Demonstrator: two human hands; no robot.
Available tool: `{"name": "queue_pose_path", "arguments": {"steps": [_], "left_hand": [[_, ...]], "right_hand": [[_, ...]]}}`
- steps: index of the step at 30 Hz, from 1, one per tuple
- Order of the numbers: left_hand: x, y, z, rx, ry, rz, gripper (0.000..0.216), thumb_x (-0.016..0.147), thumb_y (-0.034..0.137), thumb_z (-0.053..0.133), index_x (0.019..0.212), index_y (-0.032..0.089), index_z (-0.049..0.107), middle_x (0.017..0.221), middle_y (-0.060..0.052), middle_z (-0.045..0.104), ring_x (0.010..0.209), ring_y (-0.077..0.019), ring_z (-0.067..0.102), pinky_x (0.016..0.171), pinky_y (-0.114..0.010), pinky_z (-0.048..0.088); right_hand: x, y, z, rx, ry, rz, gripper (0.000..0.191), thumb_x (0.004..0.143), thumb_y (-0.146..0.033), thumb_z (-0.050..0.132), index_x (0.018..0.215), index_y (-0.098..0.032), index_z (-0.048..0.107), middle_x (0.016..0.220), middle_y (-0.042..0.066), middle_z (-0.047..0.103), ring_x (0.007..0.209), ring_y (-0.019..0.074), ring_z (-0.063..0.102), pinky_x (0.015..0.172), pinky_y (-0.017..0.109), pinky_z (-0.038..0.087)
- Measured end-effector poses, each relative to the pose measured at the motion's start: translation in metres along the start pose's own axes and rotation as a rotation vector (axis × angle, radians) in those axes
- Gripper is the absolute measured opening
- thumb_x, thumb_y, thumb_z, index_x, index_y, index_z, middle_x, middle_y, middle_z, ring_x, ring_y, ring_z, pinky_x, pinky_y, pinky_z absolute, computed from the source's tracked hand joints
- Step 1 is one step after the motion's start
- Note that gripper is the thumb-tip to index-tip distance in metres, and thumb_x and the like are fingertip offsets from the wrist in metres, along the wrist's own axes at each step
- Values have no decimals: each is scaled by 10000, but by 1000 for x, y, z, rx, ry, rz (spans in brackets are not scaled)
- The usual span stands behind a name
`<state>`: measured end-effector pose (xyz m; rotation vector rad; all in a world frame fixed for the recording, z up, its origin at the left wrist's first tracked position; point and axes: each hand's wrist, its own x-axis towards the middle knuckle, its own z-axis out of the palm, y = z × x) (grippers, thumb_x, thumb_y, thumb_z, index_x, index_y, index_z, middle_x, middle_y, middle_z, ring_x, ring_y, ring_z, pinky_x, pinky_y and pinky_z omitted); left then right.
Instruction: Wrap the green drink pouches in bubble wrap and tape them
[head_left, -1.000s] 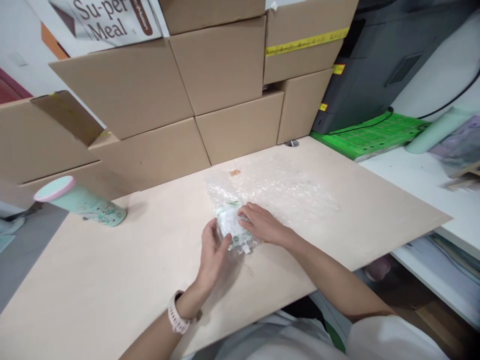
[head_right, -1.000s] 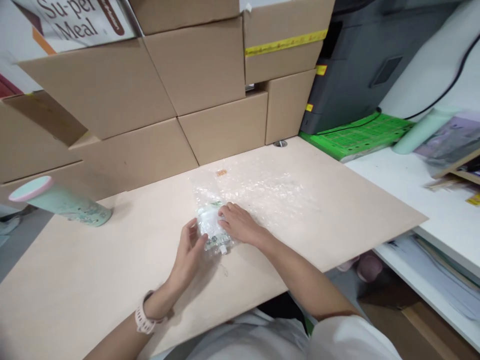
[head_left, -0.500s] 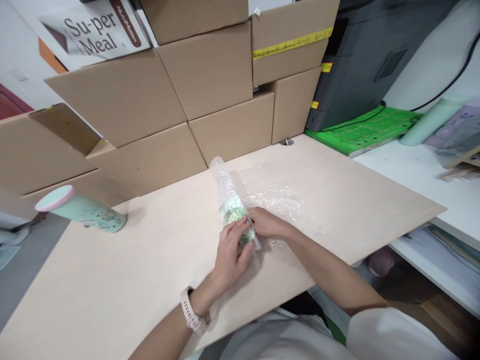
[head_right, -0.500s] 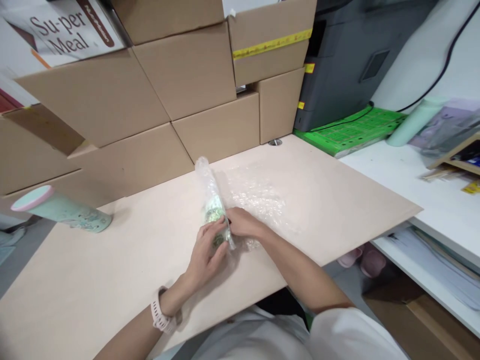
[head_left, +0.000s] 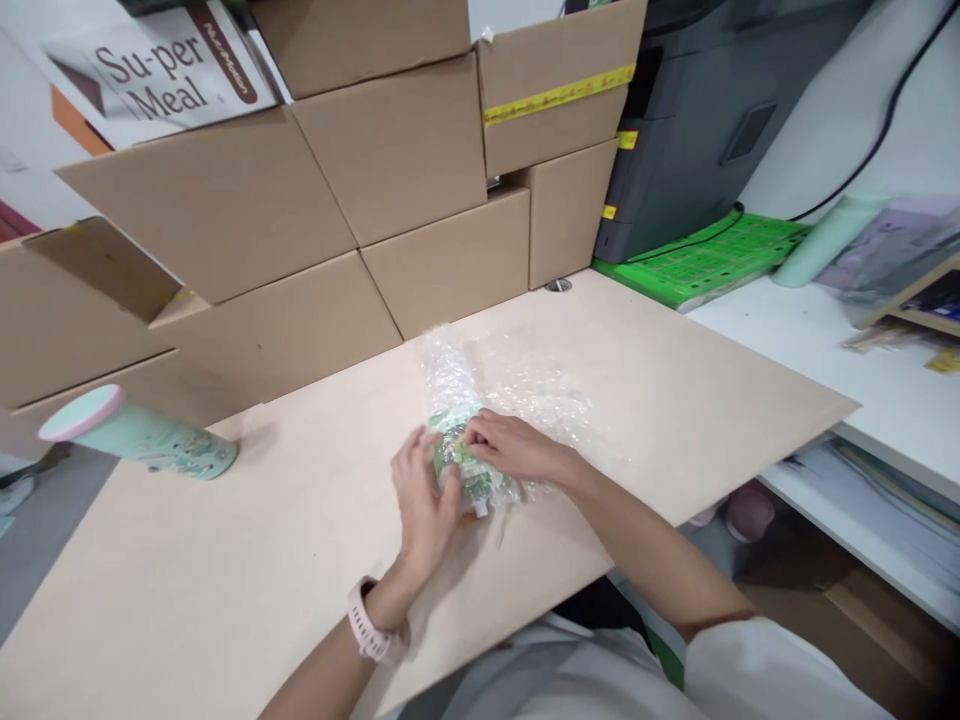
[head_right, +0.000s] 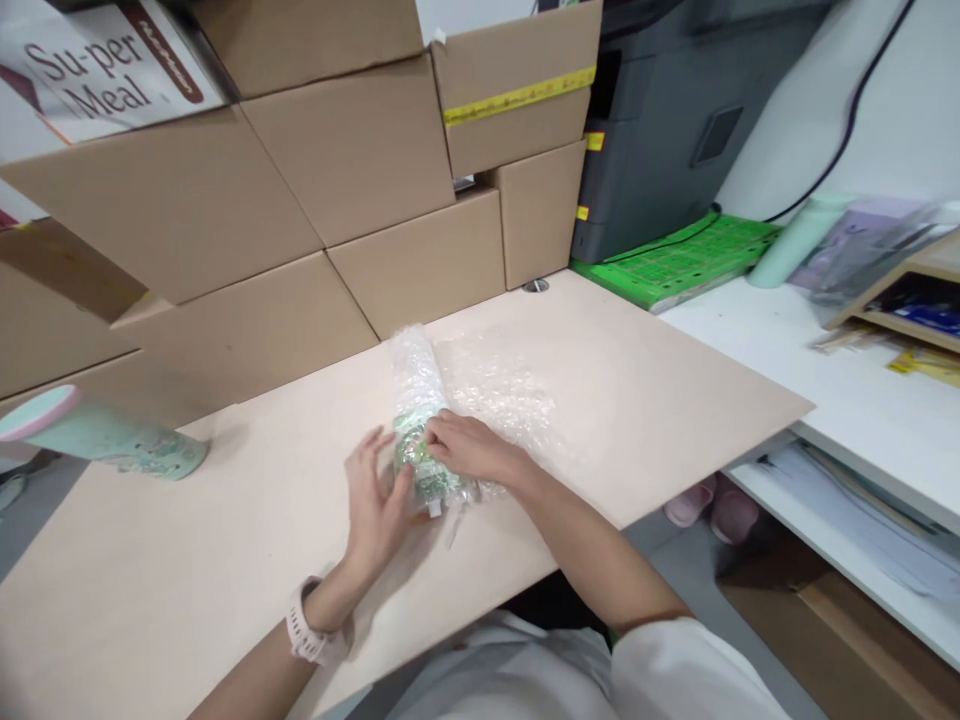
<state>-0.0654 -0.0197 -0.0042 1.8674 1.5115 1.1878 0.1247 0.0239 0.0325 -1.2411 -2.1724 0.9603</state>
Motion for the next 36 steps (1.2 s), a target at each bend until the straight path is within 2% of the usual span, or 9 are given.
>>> {"name": "queue_pose_path", "arguments": {"steps": [4,6,11,15,18,21,29,34,36], "left_hand": [[10,5,-10,-319,7,-440,556,882,345,595,1386,240,387,1359,-145,524,1178,-240,593,943,-416,521],[11,16,-13,-468,10,-470,580,886,358,599,1402,258,355,1384,-145,521,1187,-235,601,941,-401,531],[2,38,-8,-507,-100,-108,565,921,356,592,1429,276,358,1462,-132,497,1335,-249,517,1085,-430,454],[3,35,3,-187,-253,137,517,958,340,542,1451,270,402,1514,-122,458,1374,-264,478,1151,-485,373],[10,32,13,27,-299,319,540,967,322,528,1484,287,374,1515,-109,471,1412,-278,428,1190,-549,273],[17,30,27,165,-367,467,575,990,312,479,1532,273,291,1548,-109,429,1438,-266,390,1172,-527,309],[13,29,80,542,-468,518,460,1013,315,385,1459,205,413,1556,-98,418,1439,-289,385,1177,-648,205],[11,33,81,512,-475,518,458,1020,312,344,1452,173,408,1536,-104,448,1420,-291,408,1172,-657,189],[10,36,78,479,-479,513,476,997,321,401,1449,171,405,1529,-114,457,1416,-298,409,1182,-650,159]], "right_hand": [[2,1,4,2,22,23,263,963,-383,447,762,-218,488,867,12,565,756,160,551,687,304,415],[3,0,3,18,59,50,337,973,-485,417,766,-223,462,845,6,560,734,160,541,677,308,412],[6,-1,-2,323,60,196,459,949,-664,354,813,-235,443,766,-12,555,637,147,541,589,289,428],[7,7,-10,562,24,238,454,940,-643,402,823,-217,509,767,7,567,647,141,548,548,264,456],[4,17,-22,583,-15,236,409,934,-570,446,819,-195,560,741,9,564,638,130,535,513,231,444],[0,30,-35,522,-10,235,373,920,-499,462,758,-178,563,706,5,554,622,122,525,490,208,430],[-4,61,-49,-2,139,409,281,852,-298,538,592,-191,536,613,41,616,658,168,590,593,249,401],[-11,61,-57,-250,343,590,196,861,-317,552,745,-198,656,799,88,715,841,230,652,698,292,424],[-16,59,-61,-205,377,618,227,865,-377,578,758,-198,668,779,99,713,832,243,662,693,306,439]]}}
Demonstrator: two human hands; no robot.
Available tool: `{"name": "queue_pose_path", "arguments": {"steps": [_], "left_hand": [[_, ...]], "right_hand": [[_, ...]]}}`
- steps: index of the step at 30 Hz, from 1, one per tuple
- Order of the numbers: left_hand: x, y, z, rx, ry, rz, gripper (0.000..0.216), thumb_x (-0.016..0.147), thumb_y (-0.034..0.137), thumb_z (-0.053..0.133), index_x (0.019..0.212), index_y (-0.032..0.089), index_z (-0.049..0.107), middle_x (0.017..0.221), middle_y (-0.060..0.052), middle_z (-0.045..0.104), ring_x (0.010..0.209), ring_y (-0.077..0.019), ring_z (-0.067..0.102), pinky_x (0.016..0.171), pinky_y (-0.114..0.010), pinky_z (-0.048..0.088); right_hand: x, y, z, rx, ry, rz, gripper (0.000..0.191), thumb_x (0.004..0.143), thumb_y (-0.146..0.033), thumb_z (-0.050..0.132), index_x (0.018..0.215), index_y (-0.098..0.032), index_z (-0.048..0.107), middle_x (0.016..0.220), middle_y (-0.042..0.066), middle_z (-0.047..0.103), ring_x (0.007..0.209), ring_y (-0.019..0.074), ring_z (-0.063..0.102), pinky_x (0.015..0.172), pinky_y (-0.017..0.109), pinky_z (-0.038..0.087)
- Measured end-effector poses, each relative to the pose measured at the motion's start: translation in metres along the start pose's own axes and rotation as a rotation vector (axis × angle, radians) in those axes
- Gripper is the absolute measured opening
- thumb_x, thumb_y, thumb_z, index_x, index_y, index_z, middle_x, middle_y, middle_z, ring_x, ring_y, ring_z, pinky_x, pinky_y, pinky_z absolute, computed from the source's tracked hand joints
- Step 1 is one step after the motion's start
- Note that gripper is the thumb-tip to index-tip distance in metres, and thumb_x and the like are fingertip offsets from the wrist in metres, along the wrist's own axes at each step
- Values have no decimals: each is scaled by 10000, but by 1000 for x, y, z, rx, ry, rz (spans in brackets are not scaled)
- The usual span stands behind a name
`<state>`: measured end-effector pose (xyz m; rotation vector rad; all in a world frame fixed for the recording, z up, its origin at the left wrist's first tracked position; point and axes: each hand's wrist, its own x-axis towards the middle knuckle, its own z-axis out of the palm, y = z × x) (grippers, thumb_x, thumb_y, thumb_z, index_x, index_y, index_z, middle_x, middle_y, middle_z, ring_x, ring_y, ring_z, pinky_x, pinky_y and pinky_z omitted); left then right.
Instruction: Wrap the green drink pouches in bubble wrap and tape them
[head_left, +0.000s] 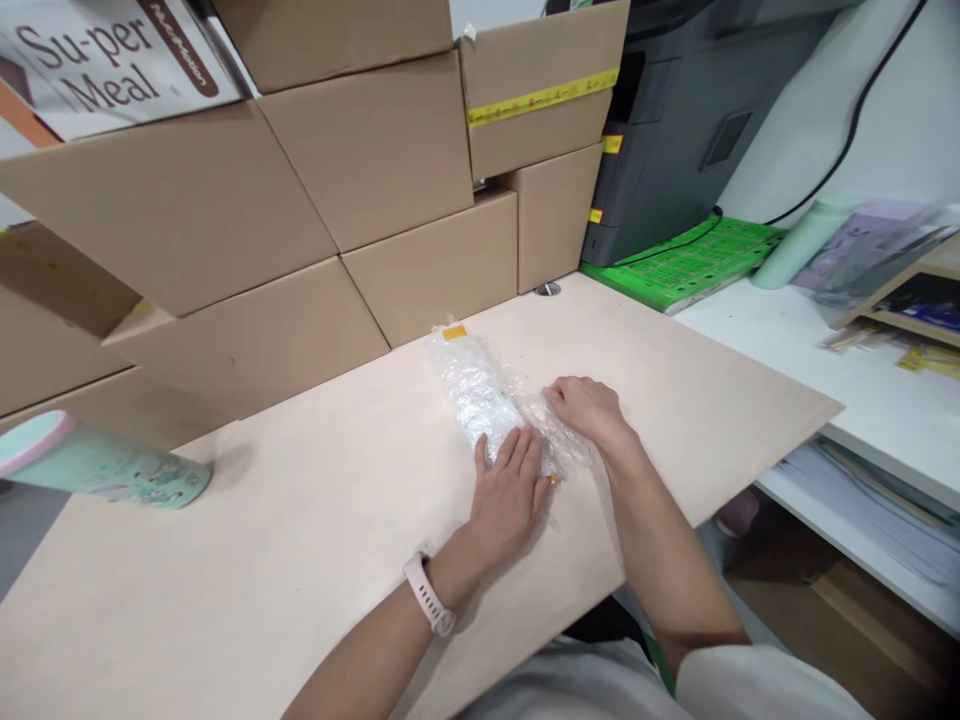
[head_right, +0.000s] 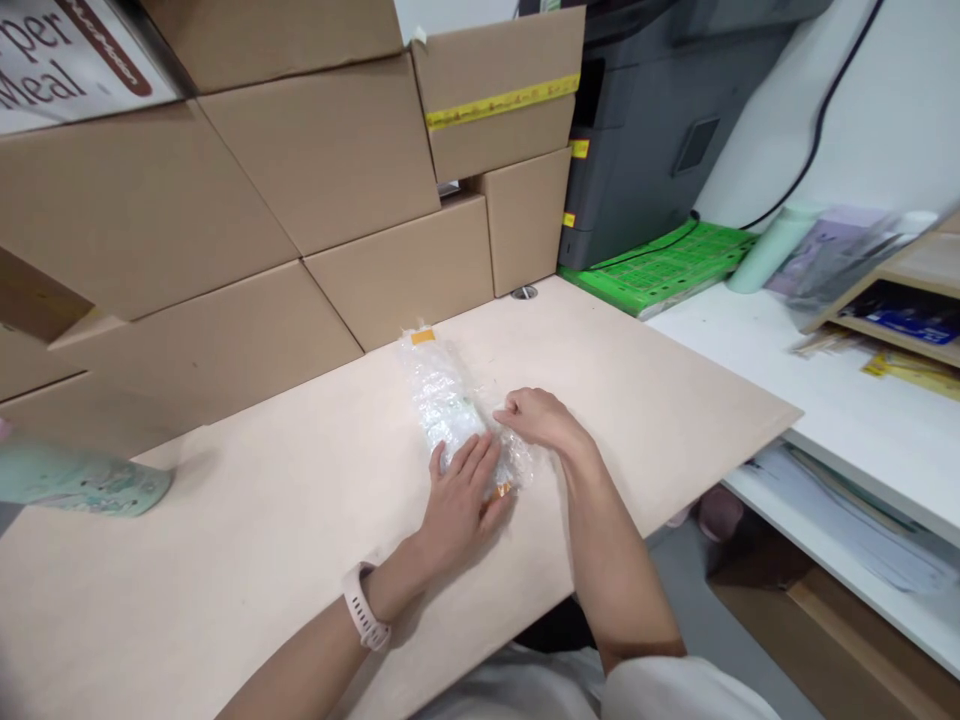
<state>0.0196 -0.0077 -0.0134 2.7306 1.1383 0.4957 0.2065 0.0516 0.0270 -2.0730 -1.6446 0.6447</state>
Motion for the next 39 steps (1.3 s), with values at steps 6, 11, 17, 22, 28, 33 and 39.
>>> {"name": "queue_pose_path", "arguments": {"steps": [6,11,17,22,28,33,39], "left_hand": [[1,2,-5,-176,25,-50,492,886,300,575,1353,191,461,1412,-128,561,1391,-312,412,1186,-633,118],[0,0,-7,-360,138,-83,282,832,248,607,1104,206,548,1246,-118,590,1279,-280,494,1186,-608,144],[-5,-2,-9,-643,298,-173,289,722,42,462,938,224,523,990,-71,566,1037,-231,568,996,-506,457],[4,-36,-36,-590,350,-116,638,599,-34,397,1144,265,536,1237,-106,565,1220,-256,535,1050,-531,456],[11,-93,-88,-27,172,102,982,662,-39,456,1532,373,263,1662,6,141,1547,-336,-27,1175,-703,-131],[8,-90,-113,15,222,114,847,795,128,587,1547,337,257,1604,-85,324,1515,-368,201,1183,-690,-99],[7,-70,-122,-683,96,-141,707,759,280,644,1439,319,454,1185,-84,708,1090,-344,676,1076,-618,395]], "right_hand": [[-2,-2,0,572,-475,-136,275,815,-480,641,760,-214,684,678,70,679,594,189,619,553,306,470],[4,4,14,591,-437,-102,310,680,-445,773,821,-215,620,638,-20,589,535,132,545,477,260,432],[-1,-8,23,280,-237,-230,351,709,-443,752,647,-211,497,623,-27,532,552,112,448,497,258,295],[-9,-26,17,770,-382,-129,356,697,-459,762,826,-231,521,788,3,606,703,165,566,592,274,438],[-19,-33,6,1087,-717,-201,461,639,-373,849,982,-214,586,975,19,670,858,182,642,762,289,521],[-24,-34,10,1187,-845,-298,564,605,-327,881,1081,-176,618,991,28,692,864,159,650,758,255,527],[-32,-36,14,1328,-770,-287,557,547,-326,910,1017,-167,656,882,24,706,759,161,663,687,261,541]]}}
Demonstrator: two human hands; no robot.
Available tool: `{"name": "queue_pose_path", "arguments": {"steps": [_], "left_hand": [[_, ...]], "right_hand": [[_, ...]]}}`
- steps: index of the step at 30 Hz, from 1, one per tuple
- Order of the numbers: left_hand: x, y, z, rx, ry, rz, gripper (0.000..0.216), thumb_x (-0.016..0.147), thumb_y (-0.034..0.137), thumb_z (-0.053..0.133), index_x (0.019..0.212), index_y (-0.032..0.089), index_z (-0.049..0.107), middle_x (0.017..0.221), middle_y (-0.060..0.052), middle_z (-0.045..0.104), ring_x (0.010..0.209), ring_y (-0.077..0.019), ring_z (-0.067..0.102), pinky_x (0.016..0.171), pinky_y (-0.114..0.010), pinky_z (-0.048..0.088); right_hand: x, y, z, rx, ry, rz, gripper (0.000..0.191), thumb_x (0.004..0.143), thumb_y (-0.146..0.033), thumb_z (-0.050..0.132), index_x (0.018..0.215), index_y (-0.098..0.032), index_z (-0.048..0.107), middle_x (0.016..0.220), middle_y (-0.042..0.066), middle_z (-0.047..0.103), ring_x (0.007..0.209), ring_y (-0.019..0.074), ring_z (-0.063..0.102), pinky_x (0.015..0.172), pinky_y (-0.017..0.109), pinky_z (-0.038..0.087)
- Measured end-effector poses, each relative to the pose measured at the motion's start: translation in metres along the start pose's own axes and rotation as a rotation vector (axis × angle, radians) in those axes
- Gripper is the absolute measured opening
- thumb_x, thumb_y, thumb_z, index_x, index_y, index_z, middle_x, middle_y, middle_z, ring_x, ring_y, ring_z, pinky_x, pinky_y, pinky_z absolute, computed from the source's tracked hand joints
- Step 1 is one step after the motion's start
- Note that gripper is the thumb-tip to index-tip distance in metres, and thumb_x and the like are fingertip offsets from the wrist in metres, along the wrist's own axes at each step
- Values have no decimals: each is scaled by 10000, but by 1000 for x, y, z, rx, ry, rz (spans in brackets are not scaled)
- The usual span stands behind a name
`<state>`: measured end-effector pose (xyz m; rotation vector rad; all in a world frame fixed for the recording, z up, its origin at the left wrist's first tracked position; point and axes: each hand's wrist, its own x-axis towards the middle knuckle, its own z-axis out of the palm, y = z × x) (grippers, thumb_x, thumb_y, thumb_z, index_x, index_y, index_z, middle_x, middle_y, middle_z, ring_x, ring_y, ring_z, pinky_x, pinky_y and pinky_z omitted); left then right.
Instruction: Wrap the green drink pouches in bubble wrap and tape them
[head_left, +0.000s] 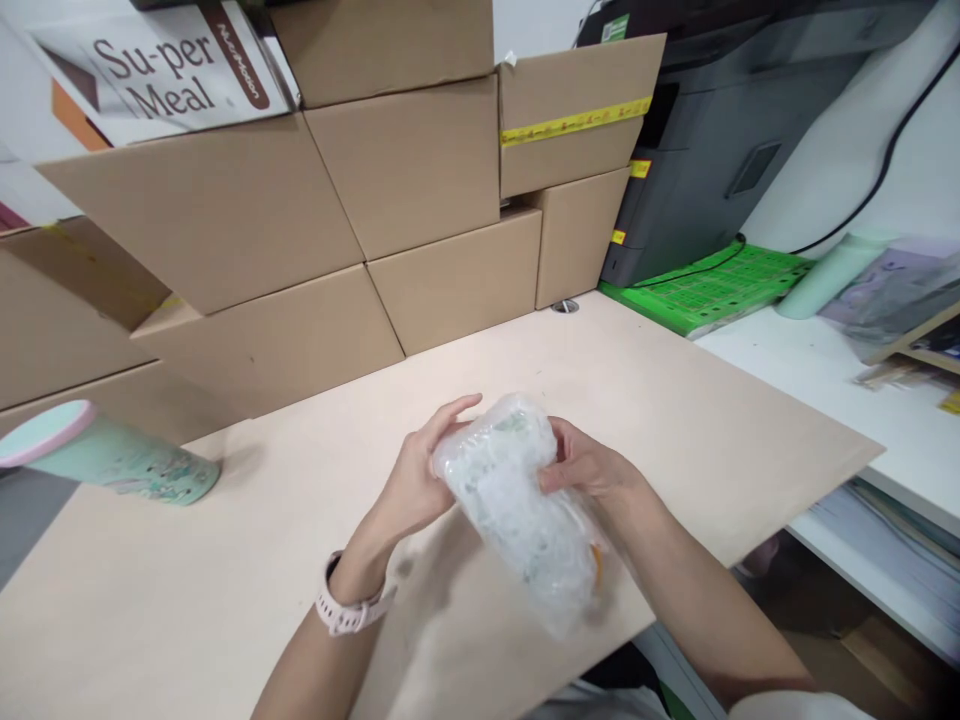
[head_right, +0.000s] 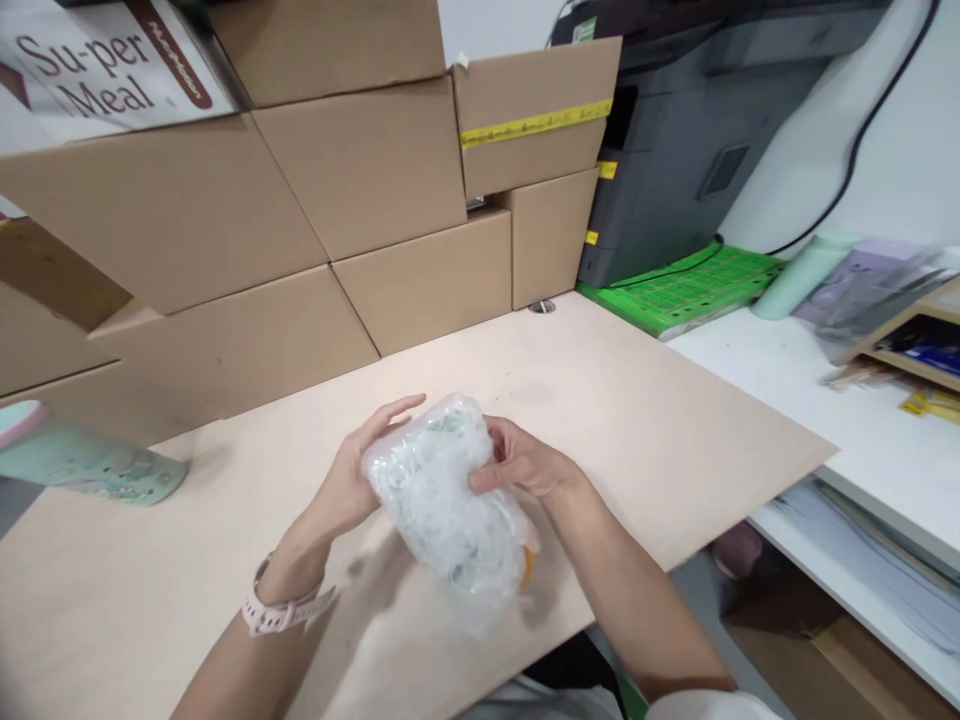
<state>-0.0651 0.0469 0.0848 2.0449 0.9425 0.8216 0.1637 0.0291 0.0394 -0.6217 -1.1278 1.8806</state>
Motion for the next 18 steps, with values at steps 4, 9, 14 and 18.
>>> {"name": "queue_pose_path", "arguments": {"steps": [4,9,14,18], "left_hand": [[3,2,6,-380,35,-194,528,832,451,540,1332,284,580,1149,-88,710,1036,-333,684,888,-534,533],[3,6,4,-376,47,-184,680,706,400,717,1349,237,569,1136,-93,713,1001,-295,680,897,-436,534],[2,-3,9,-704,-37,-315,689,852,620,480,1414,222,489,1323,-122,625,1124,-324,644,908,-467,539],[3,-10,28,-838,-3,-362,738,762,558,724,1384,231,499,1319,-122,628,1157,-333,627,917,-434,540]], "right_hand": [[2,1,2,23,132,-103,543,582,-303,901,1052,-194,651,890,8,707,761,152,670,689,250,539],[2,3,0,22,5,-62,528,576,-299,905,1028,-182,659,860,15,705,741,154,676,677,255,544],[5,-1,3,6,170,-148,511,630,-289,880,1068,-207,631,899,16,703,764,152,669,674,249,540],[14,1,5,-98,250,-151,574,653,-353,860,1131,-207,578,913,27,696,762,168,669,661,269,533]]}}
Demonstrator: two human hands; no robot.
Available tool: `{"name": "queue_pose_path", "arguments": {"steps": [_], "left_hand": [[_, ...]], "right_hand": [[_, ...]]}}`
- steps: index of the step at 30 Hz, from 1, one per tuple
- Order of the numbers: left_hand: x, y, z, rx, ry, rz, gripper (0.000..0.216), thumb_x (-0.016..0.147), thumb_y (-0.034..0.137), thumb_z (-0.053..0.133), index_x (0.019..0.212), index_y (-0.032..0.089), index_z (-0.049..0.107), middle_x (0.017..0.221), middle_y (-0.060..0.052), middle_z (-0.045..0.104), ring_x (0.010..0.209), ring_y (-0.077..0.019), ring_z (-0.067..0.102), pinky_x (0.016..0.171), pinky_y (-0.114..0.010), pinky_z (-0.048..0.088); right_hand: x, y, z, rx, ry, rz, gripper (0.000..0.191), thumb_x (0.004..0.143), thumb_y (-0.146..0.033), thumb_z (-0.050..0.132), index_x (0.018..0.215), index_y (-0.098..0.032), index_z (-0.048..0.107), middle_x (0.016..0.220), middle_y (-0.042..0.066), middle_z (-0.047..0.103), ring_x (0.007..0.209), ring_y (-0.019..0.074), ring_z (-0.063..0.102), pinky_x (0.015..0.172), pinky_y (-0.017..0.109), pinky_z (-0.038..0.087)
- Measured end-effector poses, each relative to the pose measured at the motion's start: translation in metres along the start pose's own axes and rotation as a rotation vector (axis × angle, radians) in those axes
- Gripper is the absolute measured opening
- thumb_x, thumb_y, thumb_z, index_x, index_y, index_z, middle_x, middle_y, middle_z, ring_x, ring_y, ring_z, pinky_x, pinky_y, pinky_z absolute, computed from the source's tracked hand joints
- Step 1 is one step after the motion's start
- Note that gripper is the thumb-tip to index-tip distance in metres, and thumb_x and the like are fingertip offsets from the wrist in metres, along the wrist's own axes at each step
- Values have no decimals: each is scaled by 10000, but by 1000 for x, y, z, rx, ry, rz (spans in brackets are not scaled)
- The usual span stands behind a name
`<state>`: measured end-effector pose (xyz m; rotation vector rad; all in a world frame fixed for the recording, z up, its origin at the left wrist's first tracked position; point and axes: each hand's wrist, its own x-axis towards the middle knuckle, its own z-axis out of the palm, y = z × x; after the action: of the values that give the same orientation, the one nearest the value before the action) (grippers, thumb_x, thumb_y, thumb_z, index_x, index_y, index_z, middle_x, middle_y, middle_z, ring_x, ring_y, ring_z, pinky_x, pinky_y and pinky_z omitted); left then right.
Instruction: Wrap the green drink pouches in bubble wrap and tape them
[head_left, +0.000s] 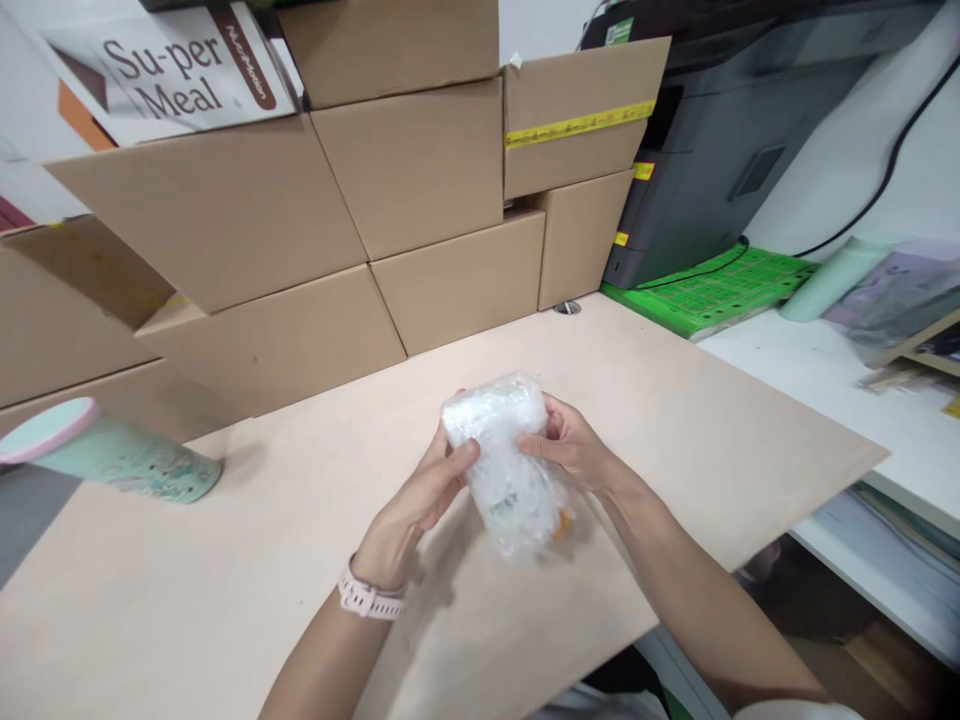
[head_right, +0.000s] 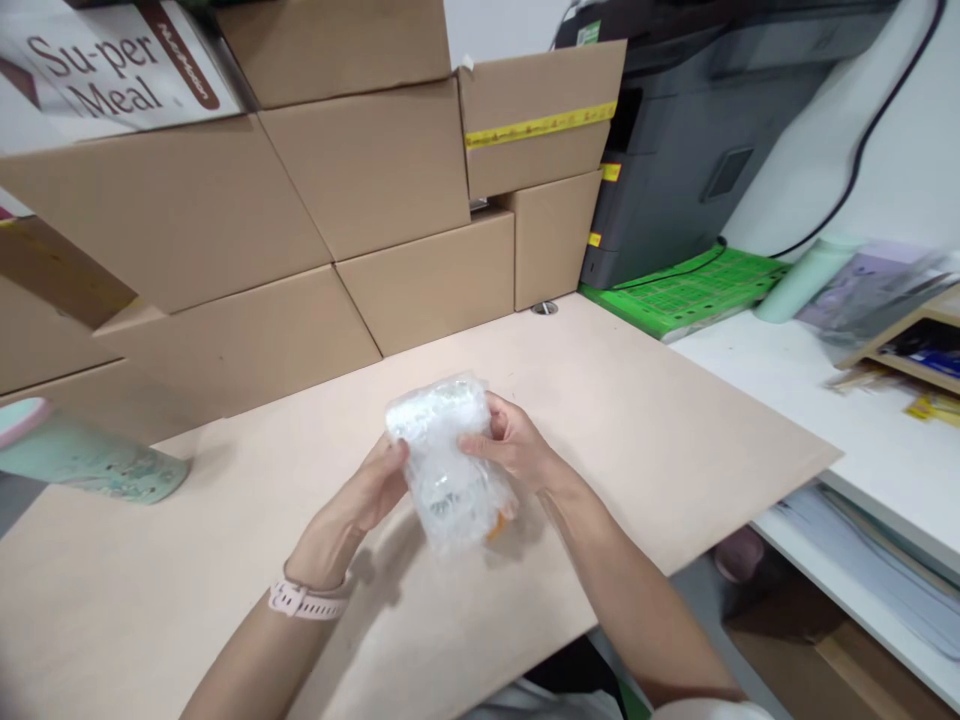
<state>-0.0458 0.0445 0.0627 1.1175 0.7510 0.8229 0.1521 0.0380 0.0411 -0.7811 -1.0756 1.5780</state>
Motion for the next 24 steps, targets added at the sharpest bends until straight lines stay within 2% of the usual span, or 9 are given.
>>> {"name": "queue_pose_path", "arguments": {"steps": [3,6,8,9,12,14,16,19,24], "left_hand": [[8,-14,6,-88,110,-100,586,754,456,774,1222,147,604,1163,-145,697,1064,-314,668,899,-405,539],[16,-29,6,-108,256,-168,521,761,447,767,1155,141,617,1096,-146,713,987,-294,690,857,-394,552],[19,-39,2,24,338,-93,557,787,444,743,1234,161,571,1171,-150,687,1048,-305,673,895,-424,546],[19,-43,0,145,378,-27,586,810,445,718,1296,175,532,1246,-158,654,1123,-317,645,942,-451,527],[19,-57,-3,645,512,183,654,896,414,599,1471,204,369,1517,-184,428,1417,-346,404,1126,-545,367],[18,-64,-4,972,523,300,646,941,356,498,1532,212,281,1604,-168,296,1515,-328,213,1198,-597,204],[17,-69,-3,1201,439,379,619,970,296,396,1560,221,225,1620,-142,278,1537,-301,142,1211,-630,74],[16,-72,-3,1337,355,375,597,993,267,306,1575,215,184,1610,-137,309,1536,-271,165,1213,-630,11],[20,-71,-6,1299,374,360,587,992,271,308,1568,204,213,1611,-136,307,1527,-249,206,1230,-584,104]], "right_hand": [[6,9,1,-164,95,40,519,668,-450,814,1043,-199,557,865,27,680,743,183,655,657,300,524],[9,18,-1,-631,302,69,403,710,-511,730,930,-214,569,872,35,667,801,219,639,725,370,527],[9,22,0,-1001,441,-69,403,762,-496,681,1052,-228,598,1089,83,666,1022,278,617,876,445,509],[9,24,2,-1143,454,-181,441,811,-478,641,1174,-234,581,1254,109,622,1174,301,561,970,478,471],[7,31,10,-1377,229,-435,521,976,-418,420,1462,-230,407,1592,107,342,1487,285,249,1162,509,297],[7,39,16,-1457,67,-416,538,1017,-408,302,1519,-222,345,1637,87,263,1529,268,140,1202,530,204],[7,48,21,-1496,21,-349,570,1022,-431,265,1542,-201,317,1636,95,263,1533,269,130,1213,553,144],[7,55,25,-1506,33,-315,603,1019,-465,258,1553,-187,301,1627,109,281,1529,268,153,1216,564,119],[12,58,24,-1481,48,-330,580,1019,-465,267,1527,-200,356,1614,102,316,1517,266,202,1214,560,136]]}}
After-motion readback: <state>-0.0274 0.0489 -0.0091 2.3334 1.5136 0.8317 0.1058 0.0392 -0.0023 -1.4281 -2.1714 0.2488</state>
